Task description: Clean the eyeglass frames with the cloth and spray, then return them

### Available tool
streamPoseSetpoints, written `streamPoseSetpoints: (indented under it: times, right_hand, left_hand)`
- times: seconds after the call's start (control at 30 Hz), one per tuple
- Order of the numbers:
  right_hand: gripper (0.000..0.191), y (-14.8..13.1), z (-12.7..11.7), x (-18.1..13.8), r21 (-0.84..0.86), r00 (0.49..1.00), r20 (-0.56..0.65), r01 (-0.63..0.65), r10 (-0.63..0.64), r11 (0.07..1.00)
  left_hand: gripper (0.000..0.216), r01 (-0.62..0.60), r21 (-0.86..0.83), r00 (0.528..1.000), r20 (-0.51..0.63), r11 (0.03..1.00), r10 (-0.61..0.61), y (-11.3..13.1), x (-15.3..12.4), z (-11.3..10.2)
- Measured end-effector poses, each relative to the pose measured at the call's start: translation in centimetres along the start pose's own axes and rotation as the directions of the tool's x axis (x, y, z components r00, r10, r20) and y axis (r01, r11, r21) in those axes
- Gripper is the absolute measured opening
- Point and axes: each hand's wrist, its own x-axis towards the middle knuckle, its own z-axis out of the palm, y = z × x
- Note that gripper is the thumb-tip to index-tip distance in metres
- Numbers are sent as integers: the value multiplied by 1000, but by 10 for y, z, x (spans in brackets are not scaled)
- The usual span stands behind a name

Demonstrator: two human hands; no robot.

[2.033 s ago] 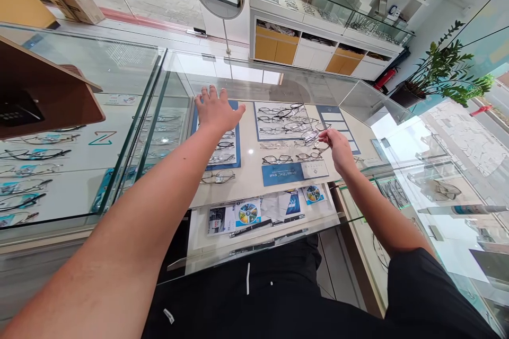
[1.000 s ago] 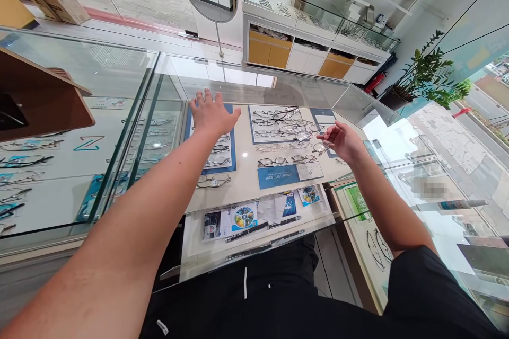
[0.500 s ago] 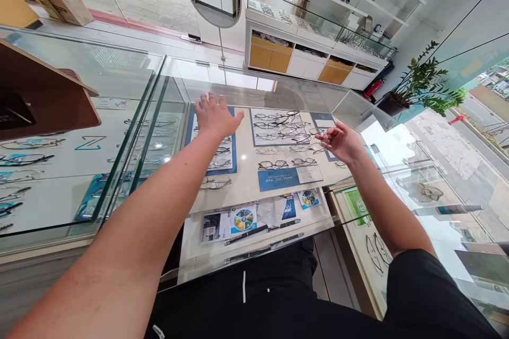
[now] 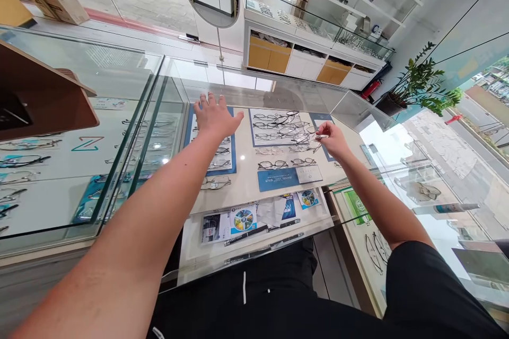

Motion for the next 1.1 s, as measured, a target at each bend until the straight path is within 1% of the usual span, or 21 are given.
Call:
streamPoseSetpoints:
  times: [0.1,0.27,0.4,0.43,0.47,0.5,0.53,0.6,0.63,0.67,0.7,0.73,0.77,0.8,0.83,0.87,0.9,0.93,0.97,1.0,1.1]
  right_hand:
    - [23,6,-2,-1,-56,1000,-26,-2,0,998]
    - [24,0,-5,-3,-289,995,-65,58,-80,956]
    - [18,-46,0,-30,-400,983,-61,133,-172,907]
    - [15,-63,6,-44,-397,985,6,159,-170,904]
    - [12,-79,13,-59,-380,981,131,184,-144,907]
    - [9,-95,23,-76,-358,948,302,212,-102,909]
    - [8,-108,35,-92,-349,869,493,244,-45,905]
    - [10,-124,60,-122,-359,616,785,370,63,857]
    - [12,-127,71,-133,-373,496,860,449,121,812]
    - [13,-126,80,-141,-382,396,901,528,178,759]
    - [14,-122,85,-146,-383,328,918,590,221,711]
    - [16,-117,85,-146,-377,294,925,623,242,685]
    - [18,-110,79,-144,-371,293,927,622,235,690]
    - [22,-101,69,-138,-370,330,921,585,204,722]
    - [25,-91,55,-130,-374,406,899,519,164,769]
    - [30,-79,37,-120,-392,535,838,449,110,803]
    - [32,-65,17,-110,-436,688,724,415,38,799]
    - [34,-49,-4,-100,-515,818,574,400,-41,758]
    - [38,-32,-25,-92,-610,898,427,373,-107,699]
    - [45,-14,-45,-87,-680,930,343,344,-134,647]
    - [61,35,-87,-82,-737,941,315,324,-122,593]
  left_hand:
    - [102,1,7,1000,4,1000,-1,0,0,-1]
    - [104,9,24,1000,15,1000,-9,2,-2,-3]
    - [106,11,26,1000,18,1000,-12,3,-3,-4]
    - [107,9,21,1000,20,1000,-9,4,-3,-4]
    - [107,6,14,1000,22,1000,-6,4,-3,-4]
    - [108,4,4,1000,21,1000,-5,3,-3,-4]
    - [110,4,-8,1000,18,1000,-4,3,-2,-4]
    - [116,9,-34,1000,15,999,-9,2,0,-2]
    - [121,12,-45,1000,20,999,-11,1,1,-2]
    - [124,12,-53,1000,25,999,-10,1,1,-1]
    - [126,10,-57,1000,27,998,-9,1,2,-1]
    - [126,9,-56,1000,27,998,-8,1,1,-1]
    - [124,8,-53,1000,24,999,-6,1,1,-2]
    - [120,6,-47,1000,17,999,-6,1,0,-2]
    - [115,6,-39,1000,11,999,-6,2,-1,-2]
    - [111,7,-32,1000,8,999,-6,2,-2,-2]
    - [108,4,-26,1000,9,1000,-4,3,-3,-2]
    - [106,1,-24,1000,8,1000,-1,3,-3,-1]
    - [103,-3,-26,1000,5,1000,3,3,-2,-1]
    - [102,-6,-31,1000,2,1000,6,2,-1,0]
    - [98,-15,-58,1000,-22,998,14,0,3,-1]
